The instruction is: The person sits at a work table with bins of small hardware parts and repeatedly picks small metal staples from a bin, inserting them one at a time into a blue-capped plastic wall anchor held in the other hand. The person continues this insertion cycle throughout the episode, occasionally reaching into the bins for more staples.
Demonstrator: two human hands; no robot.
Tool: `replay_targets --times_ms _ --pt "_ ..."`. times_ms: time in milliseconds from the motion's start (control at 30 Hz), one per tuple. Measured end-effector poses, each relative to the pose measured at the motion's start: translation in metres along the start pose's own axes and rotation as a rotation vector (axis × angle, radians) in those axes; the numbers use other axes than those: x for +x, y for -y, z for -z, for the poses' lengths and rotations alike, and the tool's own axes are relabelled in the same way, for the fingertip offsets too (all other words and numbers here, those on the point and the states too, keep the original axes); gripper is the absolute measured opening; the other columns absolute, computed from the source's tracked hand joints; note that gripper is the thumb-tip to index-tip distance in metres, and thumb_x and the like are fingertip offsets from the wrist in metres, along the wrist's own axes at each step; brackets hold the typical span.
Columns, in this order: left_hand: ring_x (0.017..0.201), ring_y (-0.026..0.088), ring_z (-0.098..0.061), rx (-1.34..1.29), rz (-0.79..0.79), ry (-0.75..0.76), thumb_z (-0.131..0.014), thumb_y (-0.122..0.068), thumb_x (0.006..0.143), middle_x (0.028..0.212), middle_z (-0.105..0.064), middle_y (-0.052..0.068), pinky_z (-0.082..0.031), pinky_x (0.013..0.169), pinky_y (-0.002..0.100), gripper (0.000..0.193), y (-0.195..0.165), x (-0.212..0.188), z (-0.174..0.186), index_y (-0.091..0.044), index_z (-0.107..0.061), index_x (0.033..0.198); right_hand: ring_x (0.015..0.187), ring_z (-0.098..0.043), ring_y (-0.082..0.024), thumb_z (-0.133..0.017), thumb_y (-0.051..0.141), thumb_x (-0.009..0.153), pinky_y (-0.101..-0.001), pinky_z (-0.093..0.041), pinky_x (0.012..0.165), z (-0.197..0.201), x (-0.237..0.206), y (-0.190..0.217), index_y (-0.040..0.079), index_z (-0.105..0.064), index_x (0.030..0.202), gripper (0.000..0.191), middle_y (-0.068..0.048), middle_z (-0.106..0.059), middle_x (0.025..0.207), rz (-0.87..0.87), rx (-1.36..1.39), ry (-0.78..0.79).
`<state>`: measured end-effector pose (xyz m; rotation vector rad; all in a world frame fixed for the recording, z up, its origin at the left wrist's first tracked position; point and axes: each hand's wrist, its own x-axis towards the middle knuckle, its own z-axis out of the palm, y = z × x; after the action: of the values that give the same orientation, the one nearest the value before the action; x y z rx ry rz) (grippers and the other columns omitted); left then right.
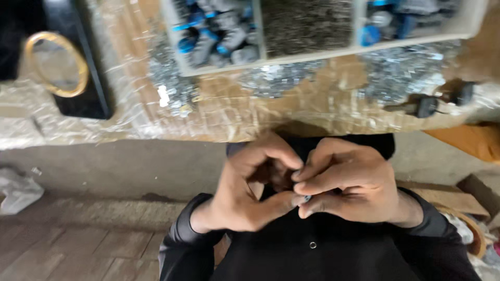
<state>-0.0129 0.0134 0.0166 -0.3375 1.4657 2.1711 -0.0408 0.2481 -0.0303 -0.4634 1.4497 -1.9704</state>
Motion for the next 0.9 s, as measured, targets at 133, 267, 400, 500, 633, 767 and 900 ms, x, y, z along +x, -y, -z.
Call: replay_targets --times_ms 133,267,400,500,633,767,900 --pt "0.088 0.019 -0.067 0.818 -0.349 -0.345 -0.081 -0.014 0.095 0.107 -0.066 0.008 -0.056 0.073 0.033 0.031 -0.004 -0.009 0.012 -0.004 -0.066 0.121 0.100 -0.076 -0.022 -0.082 -0.004 0.090 -0.0335 -0.072 0.085 -0.014 0.013 -0.009 -0.005 -0.068 0.123 0.036 -0.018 -0.062 0.125 -0.048 0.342 -0.053" --pt "0.096 0.030 -0.058 1.517 -0.411 -0.676 -0.074 -0.021 0.106 0.105 -0.060 0.014 -0.051 0.083 0.043 0.040 0.015 -0.005 0.037 0.002 -0.061 0.138 0.105 -0.076 -0.024 -0.079 -0.007 0.092 -0.0350 -0.073 0.086 -0.017 0.018 -0.008 -0.005 -0.066 0.125 0.036 -0.019 -0.061 0.128 -0.045 0.304 -0.042" --pt "0.097 0.027 -0.059 1.343 -0.401 -0.625 -0.069 -0.019 0.109 0.108 -0.060 0.012 -0.051 0.083 0.041 0.049 0.033 -0.011 0.050 0.005 -0.054 0.149 0.102 -0.076 -0.021 -0.079 -0.008 0.091 -0.0311 -0.074 0.083 -0.011 0.011 0.002 -0.005 -0.067 0.123 0.034 -0.018 -0.061 0.127 -0.003 0.222 -0.032" --pt "0.102 0.027 -0.061 1.367 -0.496 -0.688 -0.066 -0.016 0.108 0.112 -0.061 0.011 -0.052 0.089 0.040 0.039 0.035 -0.015 0.048 -0.012 -0.053 0.144 0.100 -0.077 -0.020 -0.080 -0.008 0.089 -0.0292 -0.074 0.081 -0.008 0.010 0.003 -0.004 -0.067 0.121 0.034 -0.017 -0.061 0.127 0.018 0.163 -0.055" --pt "0.100 0.027 -0.056 1.494 -0.396 -0.631 -0.071 -0.031 0.111 0.117 -0.058 0.013 -0.050 0.090 0.042 0.056 0.028 -0.012 0.041 -0.002 -0.050 0.154 0.103 -0.075 -0.022 -0.079 -0.009 0.090 -0.0328 -0.073 0.084 -0.005 0.010 0.001 -0.006 -0.066 0.121 0.034 -0.018 -0.060 0.125 -0.029 0.172 -0.108" --pt "0.096 0.027 -0.056 1.455 -0.400 -0.608 -0.071 -0.031 0.105 0.106 -0.057 0.011 -0.050 0.084 0.044 0.059 0.026 -0.004 0.044 0.004 -0.049 0.148 0.103 -0.076 -0.022 -0.080 -0.010 0.090 -0.0325 -0.074 0.084 -0.002 0.010 0.003 -0.005 -0.068 0.118 0.031 -0.018 -0.061 0.125 -0.001 0.175 -0.043" --pt "0.100 0.028 -0.054 1.587 -0.342 -0.611 -0.074 -0.035 0.107 0.110 -0.053 0.014 -0.049 0.085 0.043 0.058 0.030 -0.004 0.046 -0.002 -0.054 0.150 0.103 -0.076 -0.022 -0.078 -0.008 0.090 -0.0317 -0.074 0.083 -0.002 0.008 0.005 -0.004 -0.068 0.117 0.029 -0.017 -0.061 0.125 -0.004 0.164 -0.040"
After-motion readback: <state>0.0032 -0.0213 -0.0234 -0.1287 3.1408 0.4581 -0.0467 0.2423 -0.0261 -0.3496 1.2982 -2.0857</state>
